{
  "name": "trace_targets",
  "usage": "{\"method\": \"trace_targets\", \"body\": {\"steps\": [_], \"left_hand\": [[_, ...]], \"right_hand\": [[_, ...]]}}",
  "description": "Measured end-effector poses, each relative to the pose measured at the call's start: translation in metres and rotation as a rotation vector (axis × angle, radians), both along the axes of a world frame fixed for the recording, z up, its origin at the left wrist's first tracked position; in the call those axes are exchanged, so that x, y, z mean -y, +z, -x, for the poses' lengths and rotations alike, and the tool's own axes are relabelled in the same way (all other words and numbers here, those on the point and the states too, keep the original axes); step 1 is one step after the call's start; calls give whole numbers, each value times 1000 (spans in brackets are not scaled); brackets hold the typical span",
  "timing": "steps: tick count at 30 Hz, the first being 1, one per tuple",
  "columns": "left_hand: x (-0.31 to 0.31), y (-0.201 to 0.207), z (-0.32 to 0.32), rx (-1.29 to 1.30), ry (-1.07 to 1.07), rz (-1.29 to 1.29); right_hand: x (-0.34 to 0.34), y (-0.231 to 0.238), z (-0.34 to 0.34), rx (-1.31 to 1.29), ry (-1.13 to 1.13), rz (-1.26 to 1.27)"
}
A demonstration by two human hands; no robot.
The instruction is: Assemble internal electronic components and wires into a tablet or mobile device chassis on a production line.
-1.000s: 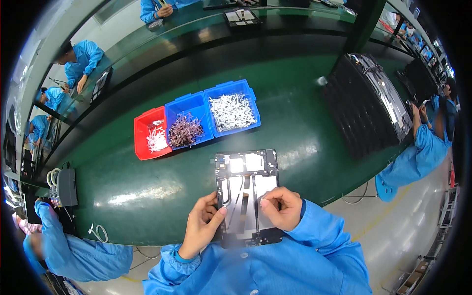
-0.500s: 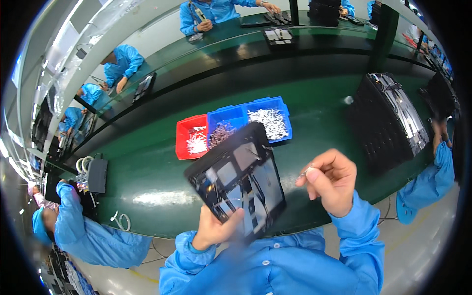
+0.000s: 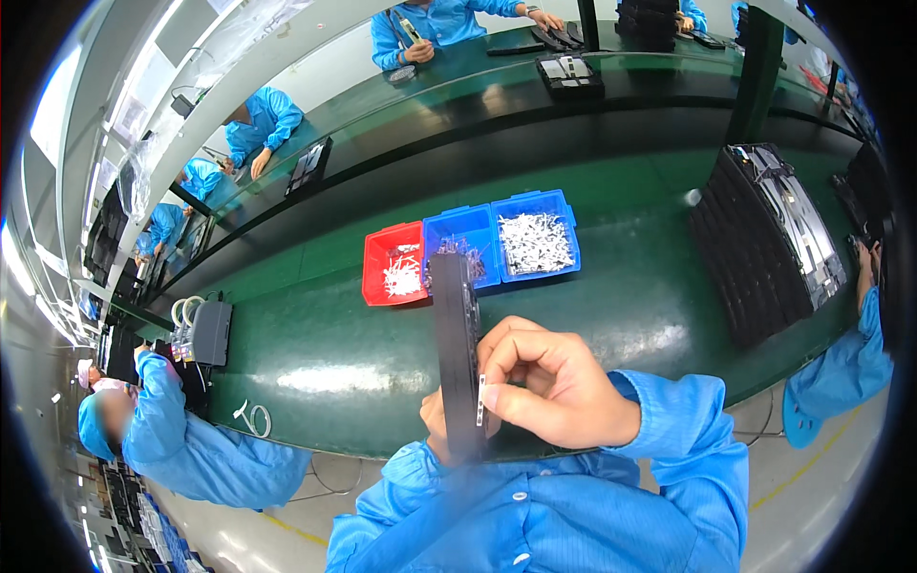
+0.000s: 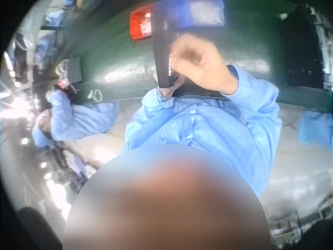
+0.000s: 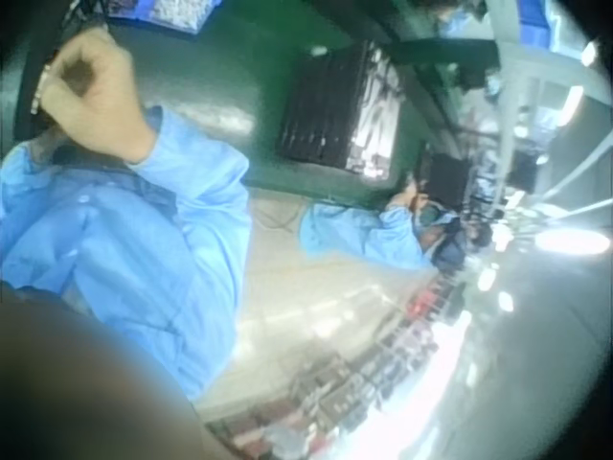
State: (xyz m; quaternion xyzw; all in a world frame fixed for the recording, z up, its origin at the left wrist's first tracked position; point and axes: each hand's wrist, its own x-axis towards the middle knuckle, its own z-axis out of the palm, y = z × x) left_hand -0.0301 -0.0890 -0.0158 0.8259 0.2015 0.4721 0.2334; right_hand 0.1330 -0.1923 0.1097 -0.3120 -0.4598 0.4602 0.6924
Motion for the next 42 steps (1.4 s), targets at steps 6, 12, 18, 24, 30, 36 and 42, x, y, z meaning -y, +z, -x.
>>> {"method": "trace_targets", "body": {"steps": [6,12,18,24,30,36,42], "left_hand": [[2,2,1,4,29,-125],[3,3,0,35,12,-95],[3,8,1,29,-33,39],[2,-3,1,13,-16,88],[2,-3,2,40,-42,94],[6,12,2,-19,-2,-62],[9,1,3,16,-6,46]], "right_hand": [[-2,-2,-1,-41,28,16],[-3,1,0,-72,42,49],[-5,-2,1,-55,40,24],[-6,-2,2,-77,54,19],[-7,-2,2,-99,57,31],[-5,-2,3,-78,38,19],[-6,-7,3,-106,65,7]]}}
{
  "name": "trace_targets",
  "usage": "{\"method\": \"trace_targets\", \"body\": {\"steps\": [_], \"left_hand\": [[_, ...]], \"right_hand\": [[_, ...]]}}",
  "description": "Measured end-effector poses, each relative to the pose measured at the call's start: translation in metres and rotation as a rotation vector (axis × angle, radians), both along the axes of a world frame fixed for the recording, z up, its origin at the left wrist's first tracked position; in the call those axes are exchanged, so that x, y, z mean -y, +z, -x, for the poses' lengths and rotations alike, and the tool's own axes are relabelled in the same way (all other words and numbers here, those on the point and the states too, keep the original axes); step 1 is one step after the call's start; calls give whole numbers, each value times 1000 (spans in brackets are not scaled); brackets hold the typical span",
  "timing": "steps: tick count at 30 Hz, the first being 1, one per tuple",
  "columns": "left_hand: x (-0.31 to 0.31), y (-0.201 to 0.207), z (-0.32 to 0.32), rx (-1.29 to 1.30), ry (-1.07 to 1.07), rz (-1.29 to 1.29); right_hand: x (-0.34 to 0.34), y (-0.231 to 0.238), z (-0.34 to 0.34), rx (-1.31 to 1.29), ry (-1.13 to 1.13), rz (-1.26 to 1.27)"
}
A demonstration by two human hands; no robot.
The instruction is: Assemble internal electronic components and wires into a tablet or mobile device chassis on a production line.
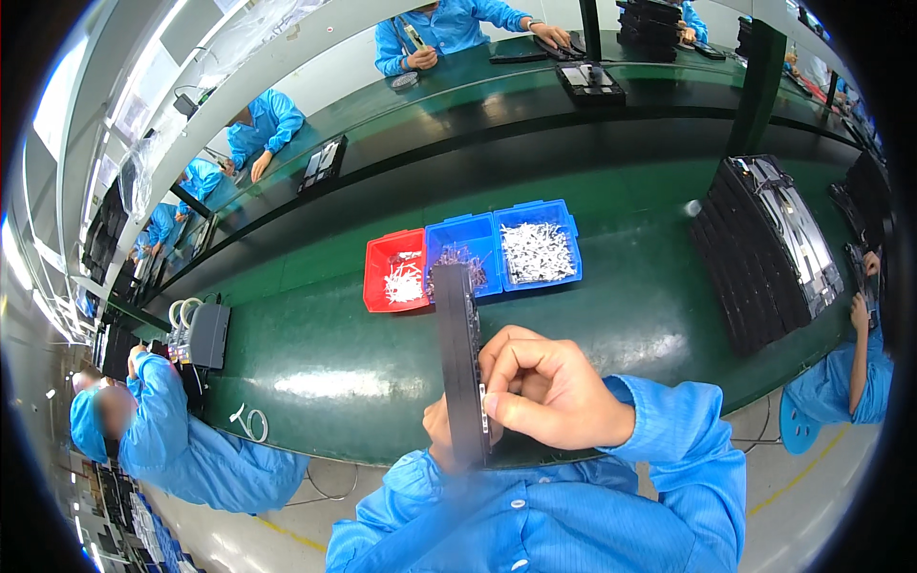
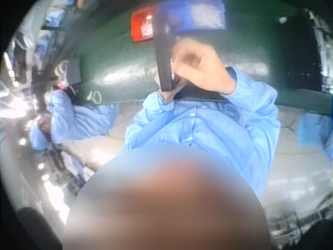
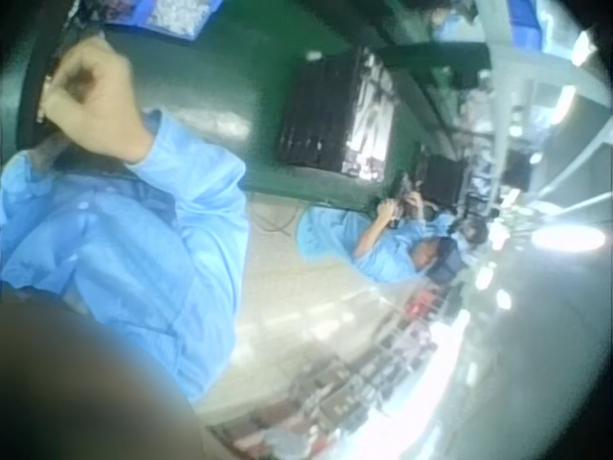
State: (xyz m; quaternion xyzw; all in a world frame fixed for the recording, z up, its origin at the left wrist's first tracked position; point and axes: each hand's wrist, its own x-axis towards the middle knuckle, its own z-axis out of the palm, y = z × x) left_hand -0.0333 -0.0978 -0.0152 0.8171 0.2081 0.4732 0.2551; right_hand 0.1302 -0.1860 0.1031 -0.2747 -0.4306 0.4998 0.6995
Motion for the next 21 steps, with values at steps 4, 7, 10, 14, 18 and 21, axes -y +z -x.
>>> {"method": "trace_targets", "body": {"steps": [4,7,10,14,18,21], "left_hand": [[-2,-8,4,-14,-39,125],[-1,11,-5,13,26,-160],[-1,14,0,-1,-12,-92],[-1,17,-2,0,-37,-65],[0,22,-5,-6,-3,-138],[1,19,-4,-9,-19,-88]], "right_hand": [[1,1,-2,14,1,-2],[1,1,-3,3,7,-4],[1,0,-3,23,2,-9],[0,-2,-5,48,-15,-33],[1,-2,-4,102,-45,-19],[4,3,-5,-37,31,117]]}}
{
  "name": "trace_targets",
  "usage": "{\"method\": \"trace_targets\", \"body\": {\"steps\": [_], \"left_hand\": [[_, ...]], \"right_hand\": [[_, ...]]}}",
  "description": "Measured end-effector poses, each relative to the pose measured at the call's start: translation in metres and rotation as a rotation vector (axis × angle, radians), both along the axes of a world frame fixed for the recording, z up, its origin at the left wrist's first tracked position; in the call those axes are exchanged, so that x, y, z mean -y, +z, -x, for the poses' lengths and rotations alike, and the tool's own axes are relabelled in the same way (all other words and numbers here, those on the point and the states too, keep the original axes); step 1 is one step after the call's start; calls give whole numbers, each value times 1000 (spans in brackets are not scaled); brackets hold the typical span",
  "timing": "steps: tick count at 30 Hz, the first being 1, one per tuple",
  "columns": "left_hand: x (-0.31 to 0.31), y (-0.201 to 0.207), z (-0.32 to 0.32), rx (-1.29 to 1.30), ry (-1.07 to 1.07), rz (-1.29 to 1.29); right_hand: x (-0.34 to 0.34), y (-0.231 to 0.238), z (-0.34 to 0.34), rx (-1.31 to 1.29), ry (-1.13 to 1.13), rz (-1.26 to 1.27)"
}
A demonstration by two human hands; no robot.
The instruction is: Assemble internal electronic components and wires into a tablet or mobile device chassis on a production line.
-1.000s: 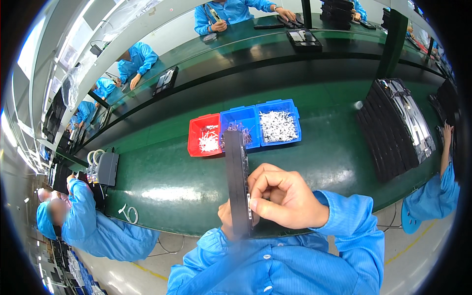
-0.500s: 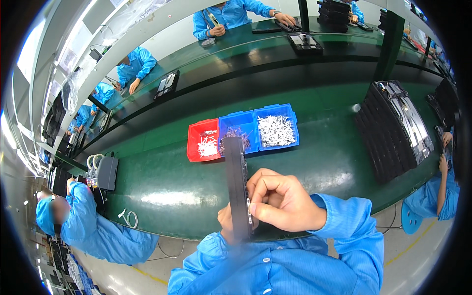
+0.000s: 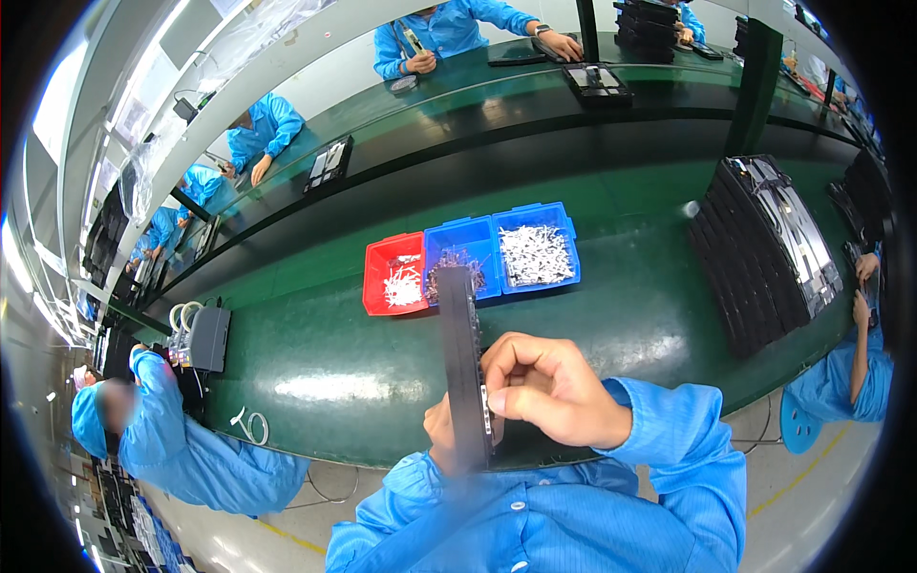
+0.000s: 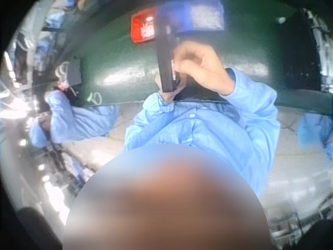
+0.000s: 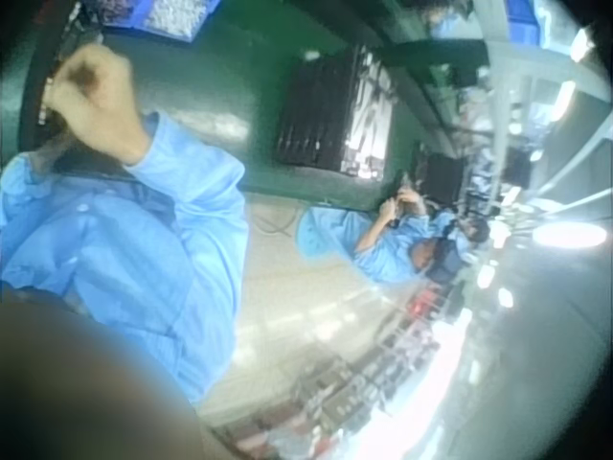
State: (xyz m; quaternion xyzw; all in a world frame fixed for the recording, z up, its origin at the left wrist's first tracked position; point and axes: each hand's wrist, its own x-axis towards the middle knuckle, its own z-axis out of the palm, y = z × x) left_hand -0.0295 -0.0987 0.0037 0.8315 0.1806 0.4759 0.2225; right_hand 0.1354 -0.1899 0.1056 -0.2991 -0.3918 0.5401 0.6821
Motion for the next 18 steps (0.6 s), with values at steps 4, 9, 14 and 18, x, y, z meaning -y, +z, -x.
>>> {"method": "trace_targets", "body": {"steps": [4,9,14,18], "left_hand": [[8,-2,8,-22,-70,383],[3,8,-1,-16,-44,68],[6,3,-2,-24,-48,73],[5,-10,-1,-35,-23,137]], "right_hand": [[1,2,0,-26,15,64],[2,2,1,-39,-2,66],[3,7,1,-81,19,75],[4,-8,9,-110,-63,64]]}}
